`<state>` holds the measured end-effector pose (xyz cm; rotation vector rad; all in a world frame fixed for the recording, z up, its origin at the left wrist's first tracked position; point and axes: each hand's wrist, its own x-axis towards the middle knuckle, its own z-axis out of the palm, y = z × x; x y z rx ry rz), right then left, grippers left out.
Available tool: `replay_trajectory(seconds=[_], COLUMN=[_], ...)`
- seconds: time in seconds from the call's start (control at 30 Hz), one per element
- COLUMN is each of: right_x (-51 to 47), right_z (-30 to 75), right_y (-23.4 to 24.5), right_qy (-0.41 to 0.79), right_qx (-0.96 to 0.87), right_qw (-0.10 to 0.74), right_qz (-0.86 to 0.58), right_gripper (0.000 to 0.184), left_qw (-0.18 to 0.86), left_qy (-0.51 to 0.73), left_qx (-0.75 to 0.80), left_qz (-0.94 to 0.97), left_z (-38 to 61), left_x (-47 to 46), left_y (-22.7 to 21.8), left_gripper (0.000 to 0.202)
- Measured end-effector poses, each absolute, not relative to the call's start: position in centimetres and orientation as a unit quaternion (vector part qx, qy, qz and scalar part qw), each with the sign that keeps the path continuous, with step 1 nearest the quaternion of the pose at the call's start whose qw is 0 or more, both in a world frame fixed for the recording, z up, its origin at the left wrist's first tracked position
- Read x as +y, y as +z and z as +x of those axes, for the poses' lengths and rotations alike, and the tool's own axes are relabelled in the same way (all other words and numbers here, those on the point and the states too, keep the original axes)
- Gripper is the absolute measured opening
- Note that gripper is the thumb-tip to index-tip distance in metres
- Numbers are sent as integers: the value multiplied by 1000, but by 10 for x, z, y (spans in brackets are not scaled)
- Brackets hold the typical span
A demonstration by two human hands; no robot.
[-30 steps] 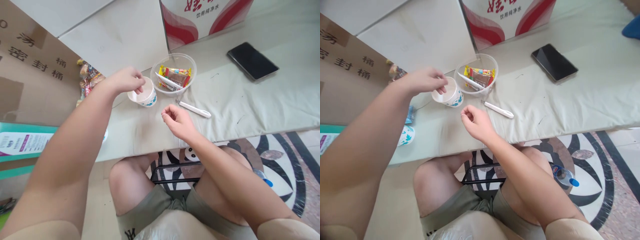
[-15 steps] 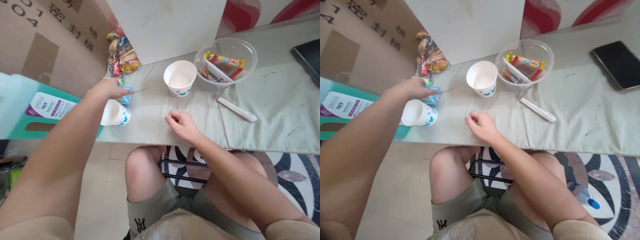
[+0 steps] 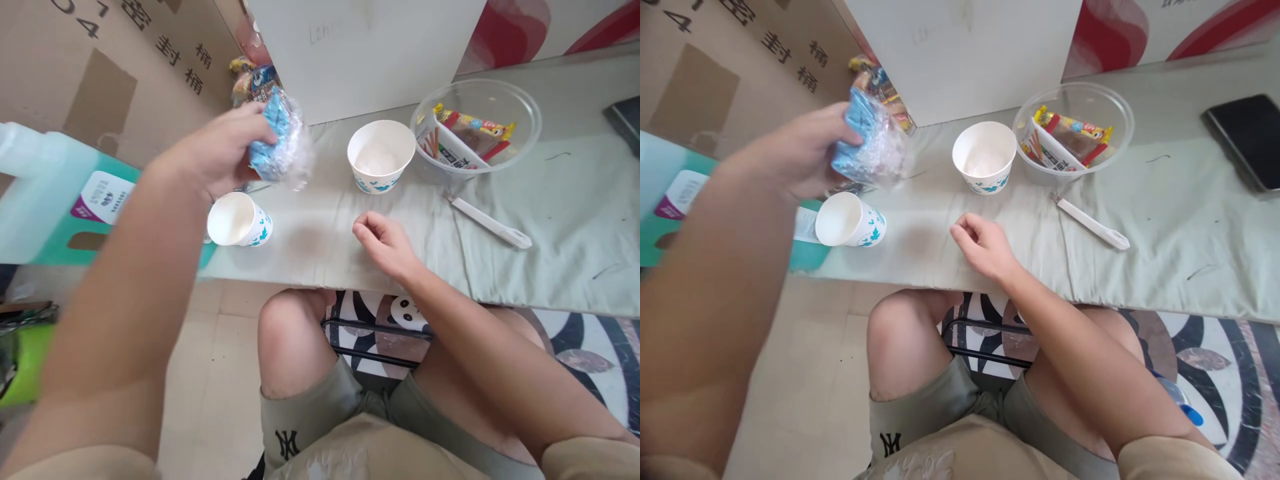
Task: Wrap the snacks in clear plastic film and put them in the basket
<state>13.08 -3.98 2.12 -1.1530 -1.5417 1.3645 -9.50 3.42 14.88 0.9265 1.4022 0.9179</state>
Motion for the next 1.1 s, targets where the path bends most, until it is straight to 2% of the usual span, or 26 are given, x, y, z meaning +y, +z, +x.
replay_trajectory(seconds=[0.13, 0.23, 0.33, 0.43, 0.5, 0.6, 0.67, 0.77, 0.9, 1.0, 1.1], right_x=[-46, -51, -56, -58, -55, -46, -39, -34, -39, -51, -63], right_z=[155, 177, 199, 223, 239, 264, 278, 290, 281, 261, 238], right_y=[26, 22, 18, 19, 21, 18, 9, -4, -4, 11, 24], right_qy=[572, 558, 529, 502, 441, 255, 135, 63, 77, 162, 301], right_qx=[-536, -522, -545, -592, -624, -643, -645, -667, -700, -696, -640], right_qw=[471, 498, 460, 399, 383, 381, 337, 242, 219, 246, 317], right_qz=[-404, -409, -460, -489, -519, -613, -672, -701, -676, -655, -632], right_gripper=[31, 31, 26, 23, 21, 13, 16, 26, 19, 16, 10], left_qw=[648, 707, 747, 727, 704, 673, 641, 608, 593, 566, 511], left_qy=[418, 424, 434, 421, 413, 426, 437, 435, 436, 470, 491], left_qx=[524, 457, 391, 401, 420, 427, 431, 442, 451, 457, 455], left_qz=[361, 335, 318, 365, 397, 429, 461, 496, 506, 501, 540], left_z=[-37, 7, 33, 42, 42, 35, 28, 19, 10, 4, -2], left_x=[-9, -38, -48, -45, -40, -32, -27, -21, -19, -21, -27], left_y=[107, 63, 31, 19, 16, 12, 7, 0, -1, 3, 6], left_gripper=[47, 49, 57, 66, 70, 68, 75, 78, 41, 42, 38])
